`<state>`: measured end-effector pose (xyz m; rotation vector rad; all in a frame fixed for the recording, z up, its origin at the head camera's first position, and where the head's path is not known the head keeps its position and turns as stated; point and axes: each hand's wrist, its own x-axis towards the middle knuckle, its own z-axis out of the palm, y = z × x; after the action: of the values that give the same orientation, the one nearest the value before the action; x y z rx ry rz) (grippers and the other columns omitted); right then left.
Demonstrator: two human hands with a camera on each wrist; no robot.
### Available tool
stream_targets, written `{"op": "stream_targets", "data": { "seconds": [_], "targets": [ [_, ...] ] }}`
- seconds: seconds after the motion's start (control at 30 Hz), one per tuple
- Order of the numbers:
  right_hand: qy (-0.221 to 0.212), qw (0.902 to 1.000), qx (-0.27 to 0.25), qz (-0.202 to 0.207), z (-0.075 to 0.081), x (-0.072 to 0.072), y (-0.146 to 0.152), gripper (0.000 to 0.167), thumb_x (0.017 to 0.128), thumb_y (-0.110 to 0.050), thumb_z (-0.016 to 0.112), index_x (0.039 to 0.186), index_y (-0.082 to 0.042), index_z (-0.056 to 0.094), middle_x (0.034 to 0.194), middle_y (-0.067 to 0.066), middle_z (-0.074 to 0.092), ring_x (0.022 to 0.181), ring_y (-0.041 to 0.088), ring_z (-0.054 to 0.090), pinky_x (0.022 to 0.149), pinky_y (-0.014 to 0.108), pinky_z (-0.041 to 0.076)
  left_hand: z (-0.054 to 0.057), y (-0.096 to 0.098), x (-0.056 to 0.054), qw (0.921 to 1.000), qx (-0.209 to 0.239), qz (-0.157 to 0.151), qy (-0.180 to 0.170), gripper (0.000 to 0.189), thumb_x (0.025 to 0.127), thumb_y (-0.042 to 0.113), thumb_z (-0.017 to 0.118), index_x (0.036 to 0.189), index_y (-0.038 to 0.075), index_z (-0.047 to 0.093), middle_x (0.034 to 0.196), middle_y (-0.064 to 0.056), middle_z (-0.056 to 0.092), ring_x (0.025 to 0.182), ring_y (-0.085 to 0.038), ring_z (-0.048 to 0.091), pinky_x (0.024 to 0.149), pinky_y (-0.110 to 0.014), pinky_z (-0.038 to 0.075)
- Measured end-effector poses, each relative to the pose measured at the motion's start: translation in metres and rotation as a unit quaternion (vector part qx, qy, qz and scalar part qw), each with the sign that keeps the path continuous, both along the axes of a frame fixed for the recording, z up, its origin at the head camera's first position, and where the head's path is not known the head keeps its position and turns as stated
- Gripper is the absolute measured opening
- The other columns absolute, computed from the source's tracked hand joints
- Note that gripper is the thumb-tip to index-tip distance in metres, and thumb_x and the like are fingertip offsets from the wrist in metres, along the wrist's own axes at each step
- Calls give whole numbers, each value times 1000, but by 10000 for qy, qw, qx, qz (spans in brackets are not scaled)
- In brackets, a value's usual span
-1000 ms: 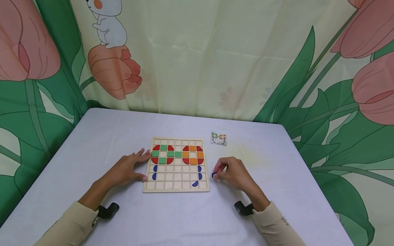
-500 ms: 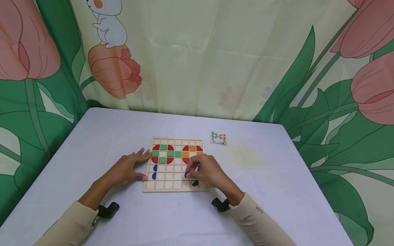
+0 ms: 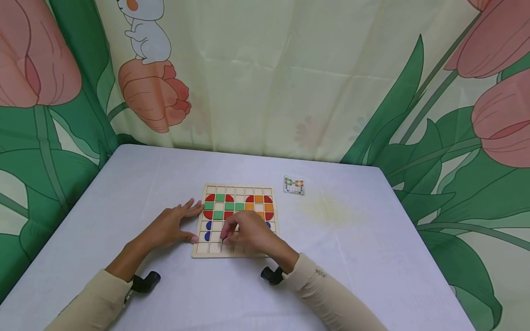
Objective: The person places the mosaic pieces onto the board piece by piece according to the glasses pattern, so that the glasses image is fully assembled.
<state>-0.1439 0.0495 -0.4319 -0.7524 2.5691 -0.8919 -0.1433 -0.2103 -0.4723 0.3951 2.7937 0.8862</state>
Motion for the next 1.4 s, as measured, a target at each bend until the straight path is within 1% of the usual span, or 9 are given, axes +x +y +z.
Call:
{"op": "stream_targets", "data": {
  "seconds": [0.2,0.37,0.47,0.53,0.67,0.9,1.13,1.27,1.4],
  "targets": [
    [35,9996,227,146,-4,3,-19,11,89,-16,87,82,-22,82,73,-15,67,79,5,57,65,20,46,0,-1,0,10000,0,-25,19,99,75,35,94,160,15,47,169,-28,32,148,-69,30,119,-78,29],
    [141,9996,200,159,-11,6,-28,12,89,-18,87,81,-22,80,72,-14,66,74,4,57,63,18,46,0,0,0,10000,56,-53,35,98,75,34,94,160,15,48,168,-29,33,148,-69,30,120,-79,28],
    [185,9995,203,133,-13,8,-30,14,88,-17,88,80,-21,78,71,-14,66,70,4,58,62,19,46,-1,1,0,9999,89,-70,73,98,75,32,95,159,14,49,168,-29,33,148,-69,30,120,-77,29],
    [205,9995,241,82,-14,9,-31,14,88,-16,89,80,-21,78,70,-14,67,69,4,58,61,20,46,-1,1,1,9999,94,-68,79,98,74,31,95,159,13,49,168,-29,33,148,-68,30,120,-76,30],
    [193,9993,322,-90,-14,11,-32,14,88,-18,89,79,-21,79,69,-14,67,70,4,58,59,21,46,-1,2,1,9999,62,-58,91,98,74,31,95,159,14,48,168,-28,33,148,-68,30,121,-77,28],
    [162,9985,431,-293,-14,15,-35,15,87,-23,90,76,-22,79,65,-13,64,69,5,57,58,21,46,1,2,1,10000,-9,-23,-15,99,75,32,95,160,14,47,169,-29,31,149,-69,29,120,-76,31],
    [60,9978,450,-483,-15,17,-39,16,87,-22,90,76,-22,78,65,-13,65,70,7,57,57,23,46,-4,1,0,10000,-37,6,-60,101,74,34,95,161,16,46,170,-27,31,150,-68,28,120,-75,32],
    [9,9979,389,-520,-16,18,-36,12,88,-23,89,80,-21,80,66,-12,66,70,8,58,57,23,46,-6,1,0,10000,14,-44,-26,101,74,33,95,160,15,47,169,-27,32,150,-67,28,120,-74,33],
    [160,9980,324,-520,-15,20,-27,9,91,-29,87,92,-21,82,72,-13,68,72,5,59,59,22,47,-5,2,1,9999,-8,-118,-44,100,76,35,94,160,13,46,169,-29,32,150,-66,29,120,-73,34]
  ]
}}
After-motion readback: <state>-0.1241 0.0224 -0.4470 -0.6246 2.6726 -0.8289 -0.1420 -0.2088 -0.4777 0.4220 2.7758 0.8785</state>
